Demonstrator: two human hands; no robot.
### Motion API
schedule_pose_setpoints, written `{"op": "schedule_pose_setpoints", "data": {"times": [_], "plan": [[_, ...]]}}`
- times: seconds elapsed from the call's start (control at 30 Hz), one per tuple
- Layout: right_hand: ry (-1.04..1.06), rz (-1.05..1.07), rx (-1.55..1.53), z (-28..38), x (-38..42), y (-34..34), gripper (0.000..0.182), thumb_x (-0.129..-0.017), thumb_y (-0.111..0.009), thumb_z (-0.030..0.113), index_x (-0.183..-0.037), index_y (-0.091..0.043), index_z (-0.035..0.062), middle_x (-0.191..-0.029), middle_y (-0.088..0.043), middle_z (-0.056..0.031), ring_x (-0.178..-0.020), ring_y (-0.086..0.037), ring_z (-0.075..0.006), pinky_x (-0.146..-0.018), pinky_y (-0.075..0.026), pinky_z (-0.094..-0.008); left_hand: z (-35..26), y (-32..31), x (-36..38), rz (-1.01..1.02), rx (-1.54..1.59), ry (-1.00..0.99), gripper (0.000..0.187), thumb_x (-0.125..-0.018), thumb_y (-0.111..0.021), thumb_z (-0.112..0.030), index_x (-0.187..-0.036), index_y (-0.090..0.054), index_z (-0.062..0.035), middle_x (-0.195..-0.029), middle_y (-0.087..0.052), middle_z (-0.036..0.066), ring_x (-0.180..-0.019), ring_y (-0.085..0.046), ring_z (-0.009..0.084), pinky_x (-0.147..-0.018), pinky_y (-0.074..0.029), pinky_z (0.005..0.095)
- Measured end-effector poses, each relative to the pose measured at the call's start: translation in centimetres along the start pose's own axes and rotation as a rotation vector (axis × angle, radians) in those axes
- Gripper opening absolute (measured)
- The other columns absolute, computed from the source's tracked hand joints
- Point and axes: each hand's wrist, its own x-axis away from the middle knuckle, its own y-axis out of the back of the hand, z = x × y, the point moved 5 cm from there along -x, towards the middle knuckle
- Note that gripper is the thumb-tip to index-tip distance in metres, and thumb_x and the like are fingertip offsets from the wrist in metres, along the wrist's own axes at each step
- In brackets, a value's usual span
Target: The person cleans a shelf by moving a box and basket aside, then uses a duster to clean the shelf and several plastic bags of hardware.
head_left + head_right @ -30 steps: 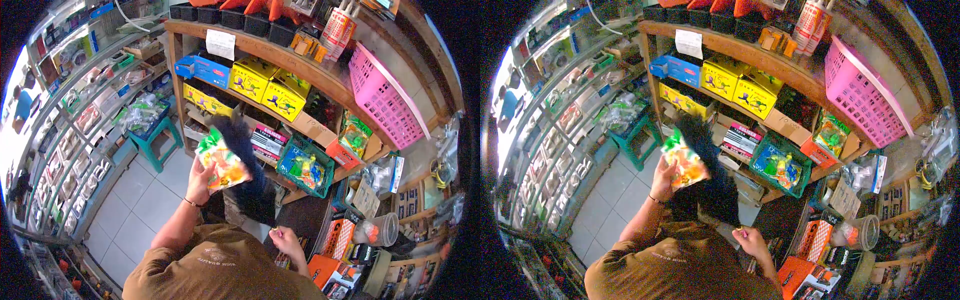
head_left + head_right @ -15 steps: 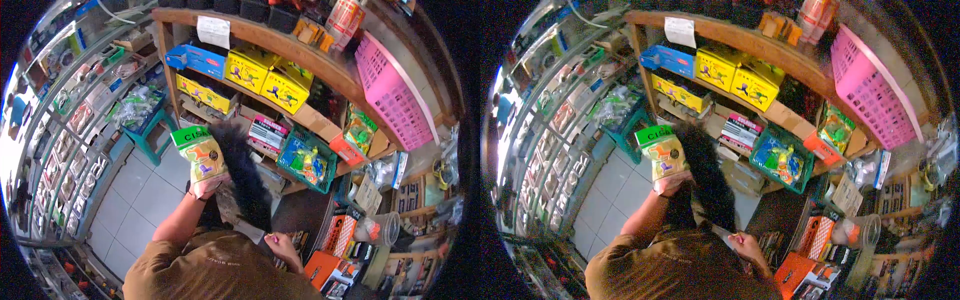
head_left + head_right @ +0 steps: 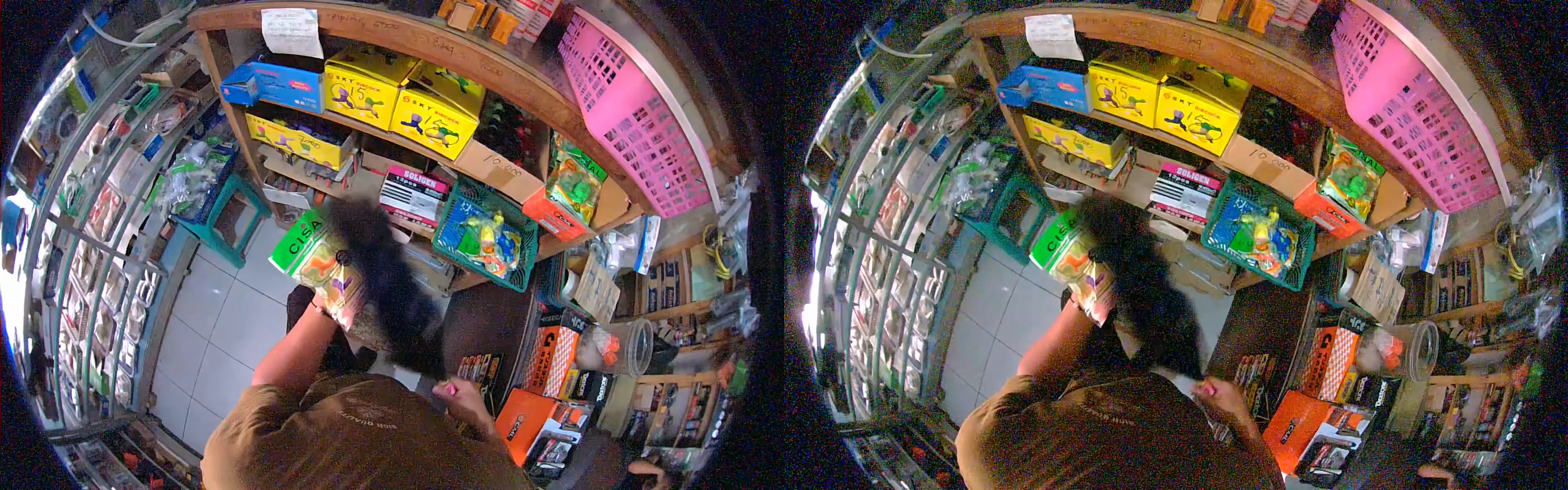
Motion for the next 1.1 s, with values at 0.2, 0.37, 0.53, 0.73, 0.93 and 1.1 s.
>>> {"op": "schedule_pose_setpoints", "data": {"times": [0.2, 0.37, 0.53, 0.73, 0.93, 1.1], "plan": [[-0.015, -0.051, -0.029, 0.3, 0.0, 0.5, 0.034, -0.075, -0.062, 0.037, -0.075, -0.057, 0.003, -0.063, -0.057, -0.009, -0.055, -0.053, -0.014, -0.052, -0.042, -0.0285, 0.9, 2.5, 0.3, -0.043, 0.738, -0.041, 0.061, -0.08, -0.041, -0.054, -0.131, -0.026, -0.0227, -0.133, -0.027, 0.011, -0.122, -0.023, 0.0336, -0.09, -0.026, 0.0601], [0.139, -0.009, 0.273, 1.8, 0.8, 1.2, 0.033, -0.074, -0.064, 0.035, -0.073, -0.058, 0.0023, -0.062, -0.059, -0.011, -0.052, -0.056, -0.0151, -0.05, -0.043, -0.0293, 3.3, -0.8, -1.4, 0.15, 0.21, 0.268, 0.065, -0.079, -0.043, -0.051, -0.13, -0.026, -0.0157, -0.13, -0.033, 0.011, -0.113, -0.038, 0.0323, -0.095, -0.031, 0.0463], [0.04, -0.071, 0.058, 0.7, 0.7, 1.0, 0.031, -0.076, -0.061, 0.032, -0.074, -0.057, 0.0013, -0.06, -0.056, -0.0096, -0.053, -0.053, -0.0124, -0.051, -0.041, -0.0285, 2.0, -1.2, 0.1, -0.261, -0.039, 0.112, 0.046, -0.087, -0.032, -0.041, -0.123, -0.036, -0.0129, -0.125, -0.041, 0.012, -0.11, -0.043, 0.0333, -0.091, -0.034, 0.0497], [0.087, -0.164, 0.034, 2.5, 1.3, 1.9, 0.027, -0.078, -0.06, 0.028, -0.075, -0.057, 0.0006, -0.056, -0.054, -0.0078, -0.052, -0.05, -0.0117, -0.049, -0.04, -0.0288, 0.7, -3.8, -0.2, 0.151, -0.526, -0.116, 0.06, -0.08, -0.045, -0.047, -0.128, -0.028, -0.016, -0.127, -0.038, 0.012, -0.111, -0.041, 0.0343, -0.092, -0.029, 0.0558], [0.131, -0.18, -0.071, 5.8, 0.8, 1.8, 0.023, -0.078, -0.06, 0.024, -0.076, -0.058, 0.0013, -0.055, -0.052, -0.0067, -0.049, -0.048, -0.0145, -0.049, -0.04, -0.0296, 1.2, 1.7, 0.7, -0.002, 0.153, 0.07, 0.06, -0.08, -0.047, -0.045, -0.126, -0.032, -0.0092, -0.123, -0.04, 0.016, -0.107, -0.044, 0.036, -0.085, -0.038, 0.0531], [0.298, -0.03, -0.176, 7.0, -1.5, 0.0, 0.016, -0.082, -0.054, 0.019, -0.073, -0.057, 0.0056, -0.051, -0.047, -0.0009, -0.047, -0.046, -0.0093, -0.045, -0.038, -0.0249, -1.3, -2.8, 0.5, -0.181, -0.22, 0.206, 0.056, -0.083, -0.038, -0.048, -0.121, -0.037, -0.0083, -0.118, -0.044, 0.016, -0.104, -0.047, 0.0337, -0.082, -0.042, 0.0486]]}}
